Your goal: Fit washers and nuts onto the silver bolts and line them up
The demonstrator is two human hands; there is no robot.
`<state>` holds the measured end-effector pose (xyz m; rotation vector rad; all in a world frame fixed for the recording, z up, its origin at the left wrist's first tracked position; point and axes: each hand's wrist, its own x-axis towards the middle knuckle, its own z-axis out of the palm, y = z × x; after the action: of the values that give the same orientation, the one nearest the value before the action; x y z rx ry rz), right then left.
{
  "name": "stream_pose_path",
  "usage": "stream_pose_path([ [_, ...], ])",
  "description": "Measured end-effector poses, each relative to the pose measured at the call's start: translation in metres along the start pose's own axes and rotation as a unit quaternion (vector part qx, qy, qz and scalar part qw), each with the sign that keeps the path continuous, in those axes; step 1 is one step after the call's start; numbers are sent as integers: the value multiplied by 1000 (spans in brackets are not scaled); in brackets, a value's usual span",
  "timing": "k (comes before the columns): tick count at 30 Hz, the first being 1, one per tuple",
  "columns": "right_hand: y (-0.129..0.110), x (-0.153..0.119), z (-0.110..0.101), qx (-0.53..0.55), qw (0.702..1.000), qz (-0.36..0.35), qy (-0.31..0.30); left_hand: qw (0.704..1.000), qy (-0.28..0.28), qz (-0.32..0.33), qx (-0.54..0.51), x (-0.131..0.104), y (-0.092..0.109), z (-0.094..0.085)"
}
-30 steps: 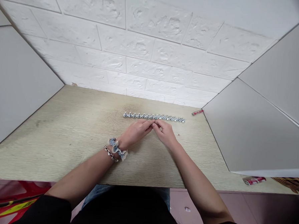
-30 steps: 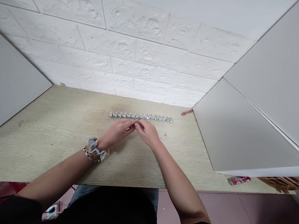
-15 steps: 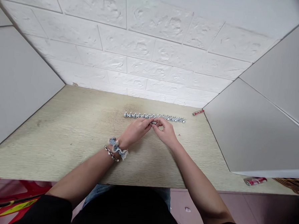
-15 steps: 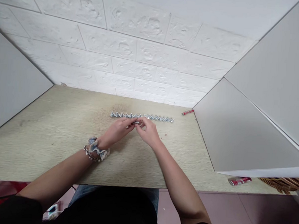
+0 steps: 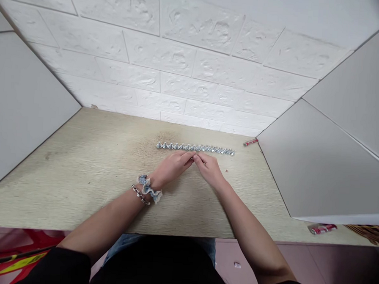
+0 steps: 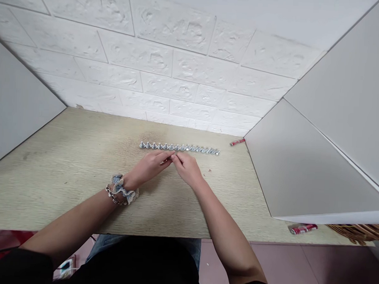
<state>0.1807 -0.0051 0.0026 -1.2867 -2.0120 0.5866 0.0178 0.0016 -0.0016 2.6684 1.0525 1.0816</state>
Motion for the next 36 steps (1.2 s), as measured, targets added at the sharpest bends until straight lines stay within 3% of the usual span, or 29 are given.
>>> stream_pose_path([
  [3,2,0,-1,-8,1000,4,-10,1000,2,-12,1,1,-1,-1],
  [10,2,0,2,34,998,22,50,999,-25,-44,-16,3,2,-7],
  [25,3,0,0,5,997,26,66,992,-78,-92,-45,5,5,-8],
  [36,2,2,1,-9,999,7,36,985,-96,-134,-48,6,5,-9],
])
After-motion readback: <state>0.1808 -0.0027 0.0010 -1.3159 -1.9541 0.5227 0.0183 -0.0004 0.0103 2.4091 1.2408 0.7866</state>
